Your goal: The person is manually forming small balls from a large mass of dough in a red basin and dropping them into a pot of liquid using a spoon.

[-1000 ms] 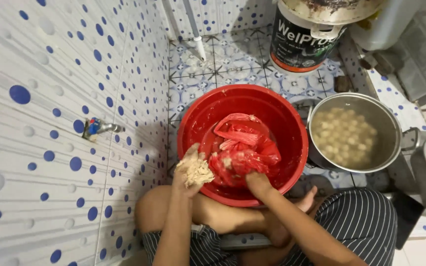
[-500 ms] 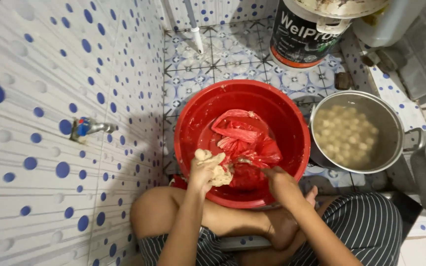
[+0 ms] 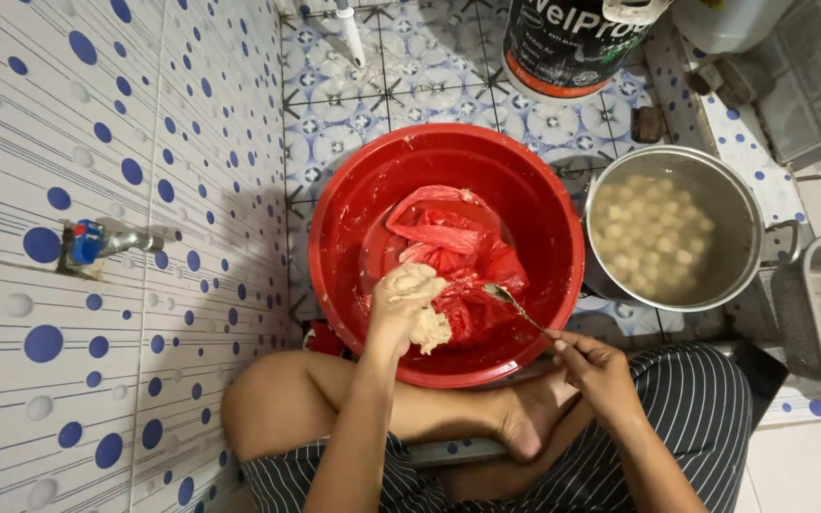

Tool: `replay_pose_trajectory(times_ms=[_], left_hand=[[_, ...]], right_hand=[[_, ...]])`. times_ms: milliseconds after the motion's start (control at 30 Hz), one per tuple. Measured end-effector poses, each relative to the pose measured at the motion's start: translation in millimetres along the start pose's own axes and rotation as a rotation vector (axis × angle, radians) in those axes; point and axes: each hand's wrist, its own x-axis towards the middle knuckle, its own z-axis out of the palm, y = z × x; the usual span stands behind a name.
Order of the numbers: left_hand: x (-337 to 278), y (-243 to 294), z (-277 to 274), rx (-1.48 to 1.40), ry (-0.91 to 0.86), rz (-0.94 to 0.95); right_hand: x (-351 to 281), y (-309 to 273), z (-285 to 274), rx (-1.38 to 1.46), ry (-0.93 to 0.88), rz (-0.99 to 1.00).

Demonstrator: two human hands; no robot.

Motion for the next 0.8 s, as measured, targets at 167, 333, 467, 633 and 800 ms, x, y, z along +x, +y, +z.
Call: replay_pose_trajectory(times_ms=[167, 333, 467, 633, 800], left_hand=[[0.3, -14.5, 4.3, 0.193, 0.102, 0.023], [-11.4, 15.0, 27.5, 0.127, -0.049, 0.072], [-24.1, 42.6, 46.8, 0.291, -0.165, 0.161], [-22.4, 37.5, 46.0, 0.197, -0.055, -0.009], [-18.7, 30.7, 46.1, 0.247, 0.003, 0.010]], right_hand=[[3.2, -5.2, 0.9, 0.275, -0.138, 0.065], [1.7, -11.1, 1.2, 0.377, -0.222, 0.089], [-0.4, -15.3, 2.5, 0.354, -0.213, 0.069], [-1.3, -17.6, 5.1, 0.347, -0.196, 0.086], [-2.0, -19.6, 3.1, 0.373, -0.210, 0.085]])
